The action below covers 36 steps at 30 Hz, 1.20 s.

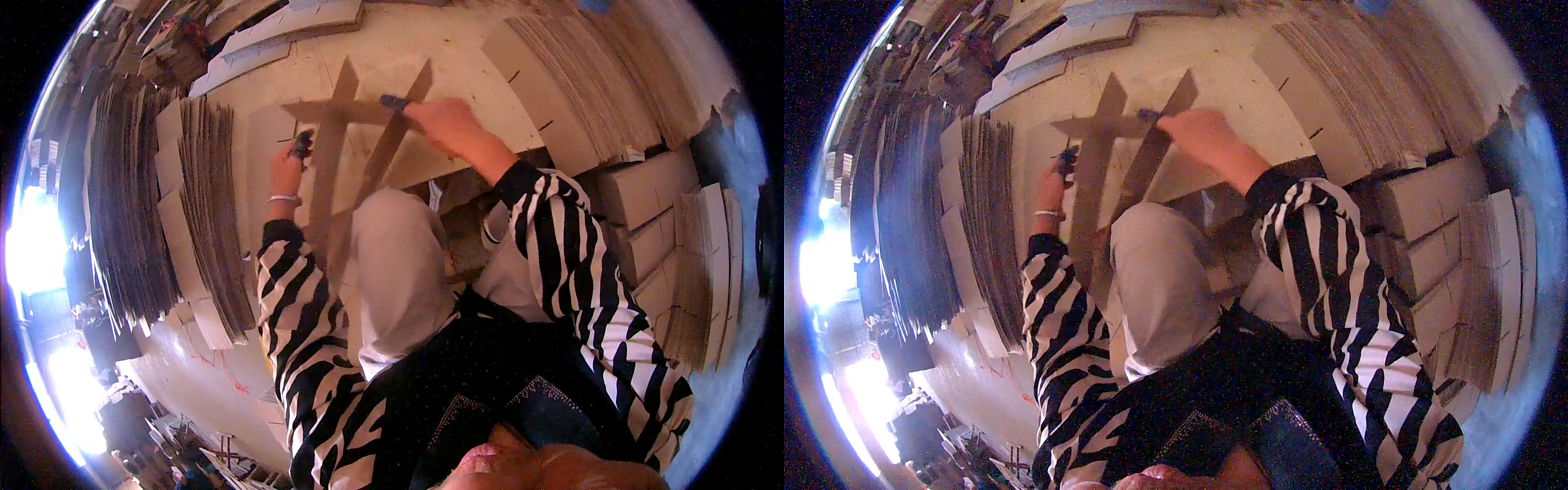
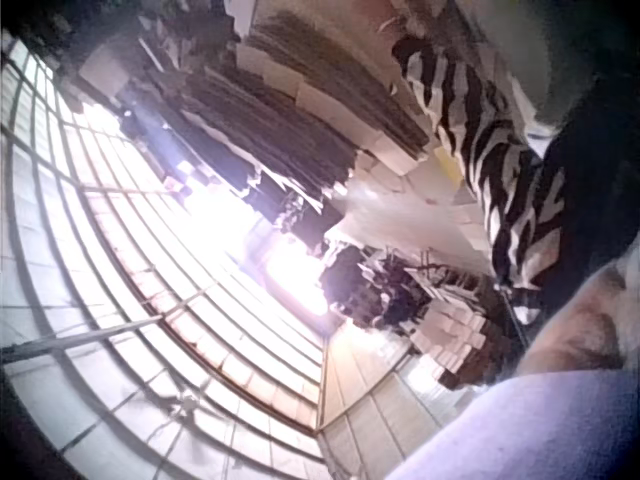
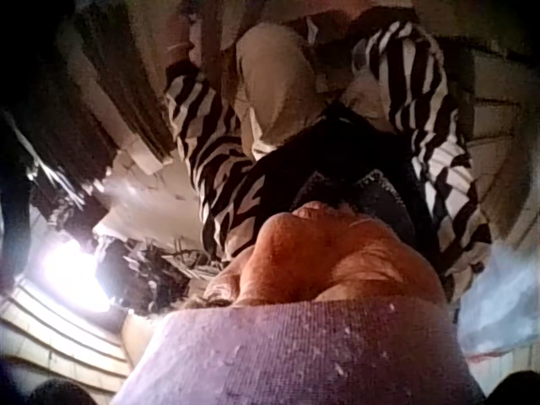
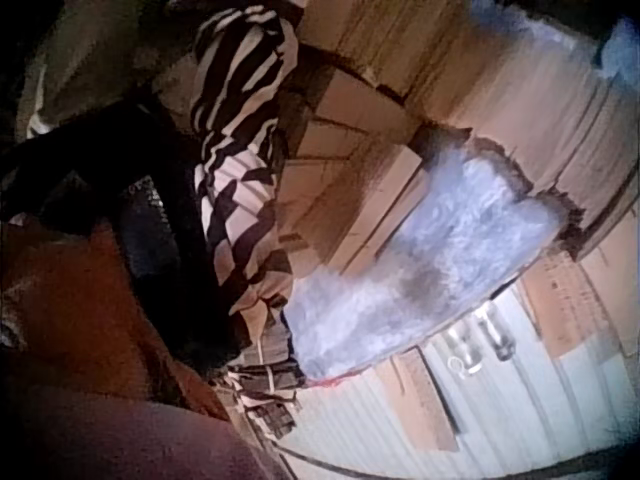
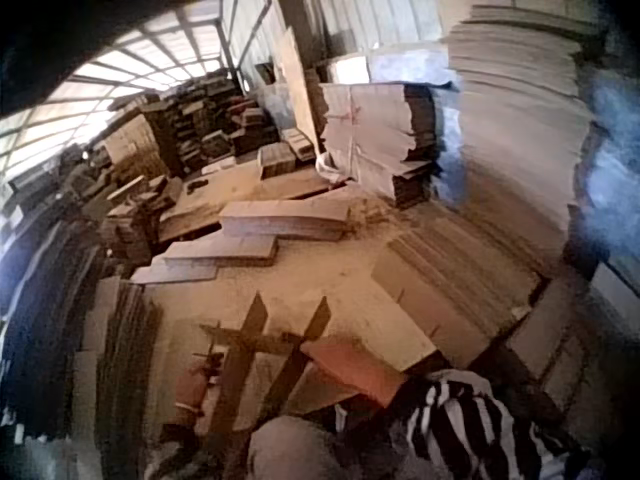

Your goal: The person sits on the floor and uses a utility knife to cut rectangular cardboard pieces into smaller strips. They repeatedly pick up pieces, score and snap them, then set the cut strips aside.

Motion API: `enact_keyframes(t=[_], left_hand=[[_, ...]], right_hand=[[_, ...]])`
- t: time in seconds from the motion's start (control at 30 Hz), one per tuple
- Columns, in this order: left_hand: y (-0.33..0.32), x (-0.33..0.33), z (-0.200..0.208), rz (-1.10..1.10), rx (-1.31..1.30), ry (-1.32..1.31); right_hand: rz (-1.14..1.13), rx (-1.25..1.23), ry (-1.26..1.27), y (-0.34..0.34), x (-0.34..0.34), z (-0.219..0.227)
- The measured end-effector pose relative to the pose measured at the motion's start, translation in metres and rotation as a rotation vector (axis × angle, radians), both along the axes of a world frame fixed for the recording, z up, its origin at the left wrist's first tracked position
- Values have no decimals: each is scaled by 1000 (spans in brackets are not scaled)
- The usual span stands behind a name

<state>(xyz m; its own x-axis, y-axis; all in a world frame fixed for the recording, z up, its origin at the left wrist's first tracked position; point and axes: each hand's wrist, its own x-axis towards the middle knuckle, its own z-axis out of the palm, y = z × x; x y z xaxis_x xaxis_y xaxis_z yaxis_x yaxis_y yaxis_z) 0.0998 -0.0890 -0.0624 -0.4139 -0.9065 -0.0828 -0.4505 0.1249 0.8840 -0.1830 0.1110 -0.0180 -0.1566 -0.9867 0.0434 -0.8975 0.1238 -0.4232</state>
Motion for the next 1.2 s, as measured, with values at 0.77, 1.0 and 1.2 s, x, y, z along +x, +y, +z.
enact_keyframes(t=[0.77,1.0,1.2], left_hand=[[-16,57,-2,172,-391,-1165],[6,89,-10,149,-723,-588],[132,92,-47,222,34,686]], right_hand=[[-648,-121,492,175,-151,-73],[-751,-344,221,158,-170,-33],[-501,-565,79,134,-108,17]])
